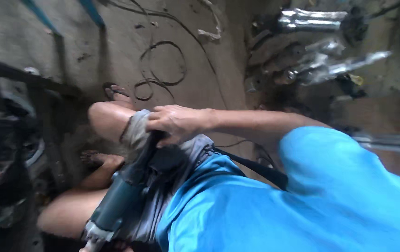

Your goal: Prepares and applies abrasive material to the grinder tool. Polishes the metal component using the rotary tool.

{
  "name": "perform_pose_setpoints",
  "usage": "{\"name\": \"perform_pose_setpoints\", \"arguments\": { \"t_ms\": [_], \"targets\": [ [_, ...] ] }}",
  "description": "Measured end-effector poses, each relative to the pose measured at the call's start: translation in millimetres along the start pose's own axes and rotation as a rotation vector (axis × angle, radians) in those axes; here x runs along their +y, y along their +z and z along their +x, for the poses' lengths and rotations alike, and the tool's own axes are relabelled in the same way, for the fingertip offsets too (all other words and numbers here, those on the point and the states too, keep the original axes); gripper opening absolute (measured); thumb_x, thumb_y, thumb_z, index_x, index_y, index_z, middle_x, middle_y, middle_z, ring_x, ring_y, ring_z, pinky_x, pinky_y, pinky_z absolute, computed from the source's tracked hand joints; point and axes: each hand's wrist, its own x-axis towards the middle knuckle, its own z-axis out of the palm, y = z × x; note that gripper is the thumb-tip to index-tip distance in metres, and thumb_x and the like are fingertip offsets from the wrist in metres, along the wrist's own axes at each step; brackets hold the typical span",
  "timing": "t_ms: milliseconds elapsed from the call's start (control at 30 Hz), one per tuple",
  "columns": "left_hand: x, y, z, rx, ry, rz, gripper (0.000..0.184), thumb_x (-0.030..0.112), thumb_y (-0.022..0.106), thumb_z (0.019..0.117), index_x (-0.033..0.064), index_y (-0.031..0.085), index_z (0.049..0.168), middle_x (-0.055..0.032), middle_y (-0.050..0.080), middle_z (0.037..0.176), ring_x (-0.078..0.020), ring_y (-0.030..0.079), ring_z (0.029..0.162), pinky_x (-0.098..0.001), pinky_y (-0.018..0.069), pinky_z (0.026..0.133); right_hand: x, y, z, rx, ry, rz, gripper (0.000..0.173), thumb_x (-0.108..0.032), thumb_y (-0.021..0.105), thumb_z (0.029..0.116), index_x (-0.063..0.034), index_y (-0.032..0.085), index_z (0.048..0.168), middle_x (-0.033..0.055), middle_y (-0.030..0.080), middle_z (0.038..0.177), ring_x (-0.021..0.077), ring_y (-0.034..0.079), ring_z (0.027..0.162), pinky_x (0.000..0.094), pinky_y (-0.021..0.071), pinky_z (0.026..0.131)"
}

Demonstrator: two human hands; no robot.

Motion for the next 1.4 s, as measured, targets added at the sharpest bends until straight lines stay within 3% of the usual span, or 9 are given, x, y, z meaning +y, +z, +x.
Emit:
{"name": "perform_pose_setpoints", "arguments": {
  "t_ms": [133,233,367,500,733,1100,1200,1300,1400],
  "targets": [
    [11,12,-10,0.127,-0.043,-0.085,0.033,0.046,0.045,0.1066,0.0179,0.062,0.114,0.0043,0.066,0.087,-0.0067,0.065,0.073,-0.0301,0.0572,0.062,-19,18,15,-0.074,-0.06,-0.205,0.048,-0.042,0.083,0.0817,-0.0173,0.068,0.12,0.0095,0.066,0.116,0.0329,0.061,0.114,0.0532,0.0523,0.093],
    [15,15,-7,0.204,-0.116,-0.177,0.027,0.042,0.052,0.104,0.0166,0.063,0.104,0.0028,0.065,0.078,-0.0077,0.062,0.062,-0.0285,0.0534,0.052,-31,26,31,-0.192,-0.086,-0.24,0.049,-0.033,0.079,0.0844,-0.0177,0.064,0.128,0.0135,0.063,0.123,0.0369,0.058,0.117,0.0567,0.05,0.094],
    [11,13,-6,0.235,-0.149,-0.229,0.029,0.039,0.056,0.1025,0.0133,0.065,0.11,-0.0001,0.067,0.086,-0.0097,0.064,0.068,-0.0306,0.0549,0.058,-45,37,45,-0.247,-0.121,-0.262,0.046,-0.019,0.077,0.0806,-0.0113,0.064,0.124,0.0179,0.063,0.121,0.0413,0.059,0.116,0.0596,0.0497,0.092],
    [8,14,-4,0.281,-0.153,-0.267,0.028,0.039,0.059,0.1018,0.0117,0.065,0.1,0.0006,0.063,0.075,-0.0085,0.058,0.057,-0.0282,0.0505,0.051,-48,42,55,-0.286,-0.14,-0.319,0.049,-0.026,0.08,0.0769,-0.0133,0.065,0.121,0.0148,0.066,0.118,0.0391,0.06,0.115,0.0578,0.0512,0.09],
    [4,10,-1,0.289,-0.196,-0.288,0.035,0.039,0.065,0.0977,0.0066,0.066,0.11,-0.0056,0.066,0.086,-0.0141,0.063,0.071,-0.0358,0.0542,0.061,-58,38,75,-0.482,-0.085,-0.337,0.052,-0.037,0.081,0.0739,-0.0096,0.067,0.116,0.0142,0.065,0.119,0.0385,0.057,0.12,0.0582,0.048,0.097],
    [13,8,-8,0.122,-0.284,-0.521,0.025,0.034,0.067,0.0963,0.0109,0.066,0.104,-0.0032,0.064,0.08,-0.0131,0.058,0.063,-0.0307,0.0495,0.054,-58,32,59,-0.391,-0.01,-0.4,0.045,-0.027,0.08,0.0701,-0.0103,0.074,0.111,0.0138,0.067,0.12,0.0365,0.058,0.121,0.0566,0.0491,0.098],
    [34,5,-18,0.045,-0.196,-0.577,0.027,0.028,0.067,0.0978,0.0064,0.067,0.114,-0.0078,0.072,0.093,-0.0169,0.069,0.08,-0.0367,0.0592,0.069,-63,27,30,-0.187,-0.062,-0.361,0.044,-0.023,0.085,0.0629,-0.0105,0.076,0.104,0.0123,0.069,0.118,0.0345,0.064,0.116,0.056,0.0553,0.091],
    [61,9,-22,-0.038,0.025,-0.581,0.036,0.024,0.072,0.0959,0.0011,0.063,0.122,-0.0106,0.074,0.103,-0.0182,0.073,0.092,-0.0366,0.0623,0.081,-80,11,-1,-0.137,0.068,-0.285,0.045,-0.029,0.086,0.0706,-0.0103,0.075,0.11,0.0107,0.074,0.108,0.0324,0.073,0.096,0.0607,0.0589,0.078],
    [95,26,-7,-0.15,0.244,-0.54,0.046,0.025,0.079,0.09,-0.0002,0.062,0.124,-0.0105,0.074,0.104,-0.0183,0.073,0.094,-0.0355,0.063,0.084,-90,-3,-21,-0.094,0.136,-0.162,0.045,-0.034,0.085,0.0775,-0.006,0.074,0.11,0.0115,0.076,0.099,0.029,0.074,0.093,0.0581,0.0591,0.085]
  ]
}}
